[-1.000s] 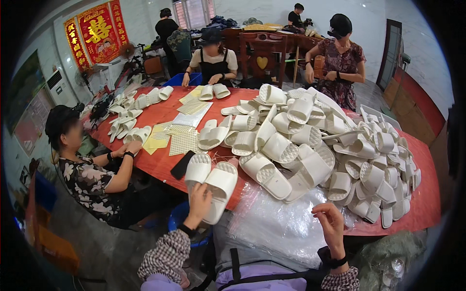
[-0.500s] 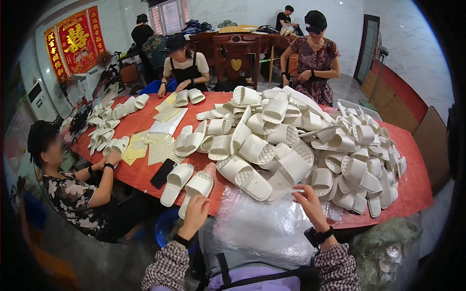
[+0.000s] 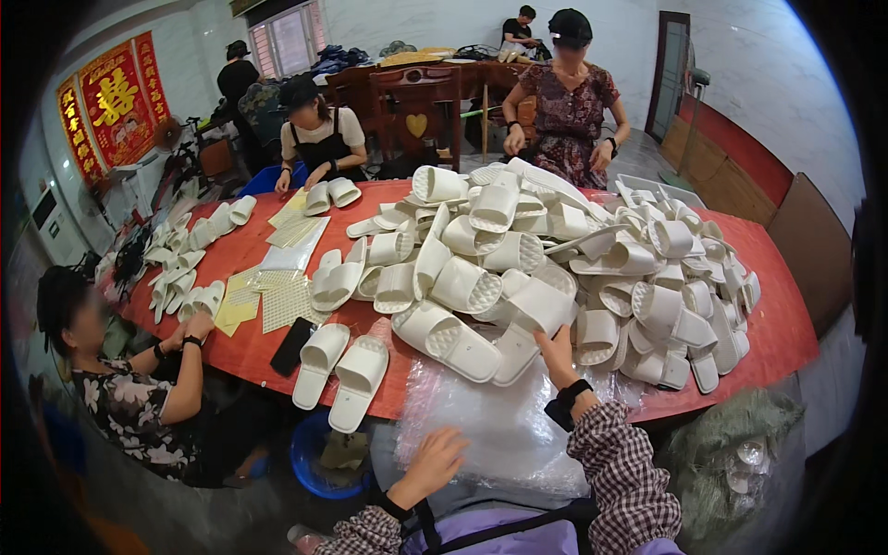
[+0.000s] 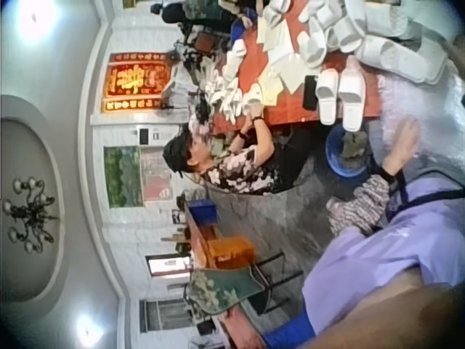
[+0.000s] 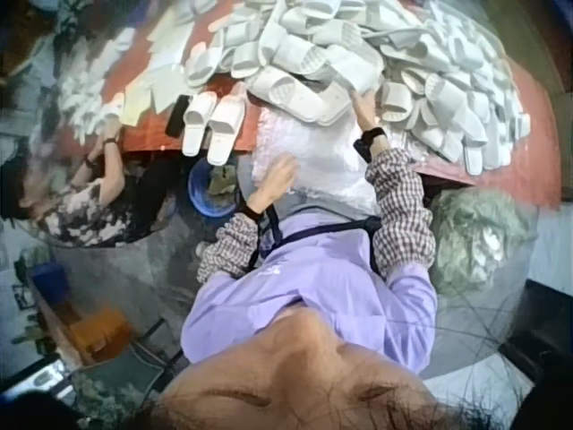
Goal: The person is sorting and inspecting a large pile of white plastic slippers on a work table in a footwear manufacturing setting.
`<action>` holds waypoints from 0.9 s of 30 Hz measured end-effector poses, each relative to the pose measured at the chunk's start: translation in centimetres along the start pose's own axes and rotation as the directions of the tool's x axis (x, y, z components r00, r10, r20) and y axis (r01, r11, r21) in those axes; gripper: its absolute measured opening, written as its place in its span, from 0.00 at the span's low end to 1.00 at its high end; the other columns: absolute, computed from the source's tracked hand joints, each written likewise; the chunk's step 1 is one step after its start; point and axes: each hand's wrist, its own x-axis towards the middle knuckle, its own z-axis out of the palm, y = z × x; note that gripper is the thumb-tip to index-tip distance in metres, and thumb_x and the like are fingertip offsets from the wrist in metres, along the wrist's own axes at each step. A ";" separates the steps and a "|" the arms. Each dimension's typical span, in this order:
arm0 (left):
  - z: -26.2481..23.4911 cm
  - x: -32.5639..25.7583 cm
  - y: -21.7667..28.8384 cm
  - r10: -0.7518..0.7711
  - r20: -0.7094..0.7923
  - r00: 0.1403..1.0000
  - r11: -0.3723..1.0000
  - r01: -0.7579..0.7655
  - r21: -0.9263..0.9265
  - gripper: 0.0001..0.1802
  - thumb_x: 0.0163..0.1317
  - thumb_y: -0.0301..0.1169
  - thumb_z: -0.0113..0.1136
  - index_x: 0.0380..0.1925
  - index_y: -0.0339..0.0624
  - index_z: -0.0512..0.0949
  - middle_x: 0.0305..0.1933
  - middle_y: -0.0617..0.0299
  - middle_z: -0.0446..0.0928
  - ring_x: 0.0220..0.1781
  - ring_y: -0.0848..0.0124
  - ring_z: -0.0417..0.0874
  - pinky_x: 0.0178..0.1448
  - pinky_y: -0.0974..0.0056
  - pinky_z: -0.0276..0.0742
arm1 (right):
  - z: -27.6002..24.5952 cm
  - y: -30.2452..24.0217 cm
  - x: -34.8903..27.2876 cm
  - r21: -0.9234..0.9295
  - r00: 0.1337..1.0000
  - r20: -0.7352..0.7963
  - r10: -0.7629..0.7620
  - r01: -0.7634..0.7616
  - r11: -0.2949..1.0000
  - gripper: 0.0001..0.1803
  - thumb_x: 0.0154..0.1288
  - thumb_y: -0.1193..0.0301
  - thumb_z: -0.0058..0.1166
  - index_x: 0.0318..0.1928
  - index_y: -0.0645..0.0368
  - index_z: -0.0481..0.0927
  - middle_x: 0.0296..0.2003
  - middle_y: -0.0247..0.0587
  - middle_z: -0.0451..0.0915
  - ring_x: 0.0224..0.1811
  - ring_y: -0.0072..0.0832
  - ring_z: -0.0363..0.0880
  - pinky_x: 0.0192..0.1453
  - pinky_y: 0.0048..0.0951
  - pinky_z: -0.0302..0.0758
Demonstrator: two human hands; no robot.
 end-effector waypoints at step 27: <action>0.8 -1.2 -0.4 -0.123 0.155 0.980 0.992 0.122 0.012 0.21 0.63 0.34 0.59 0.57 0.47 0.73 0.70 0.54 0.62 0.75 0.50 0.56 0.74 0.41 0.51 | -2.1 -19.2 1.1 0.172 0.887 0.011 -0.462 0.454 0.874 0.15 0.66 0.67 0.52 0.46 0.66 0.70 0.40 0.40 0.75 0.41 0.23 0.71 0.46 0.26 0.69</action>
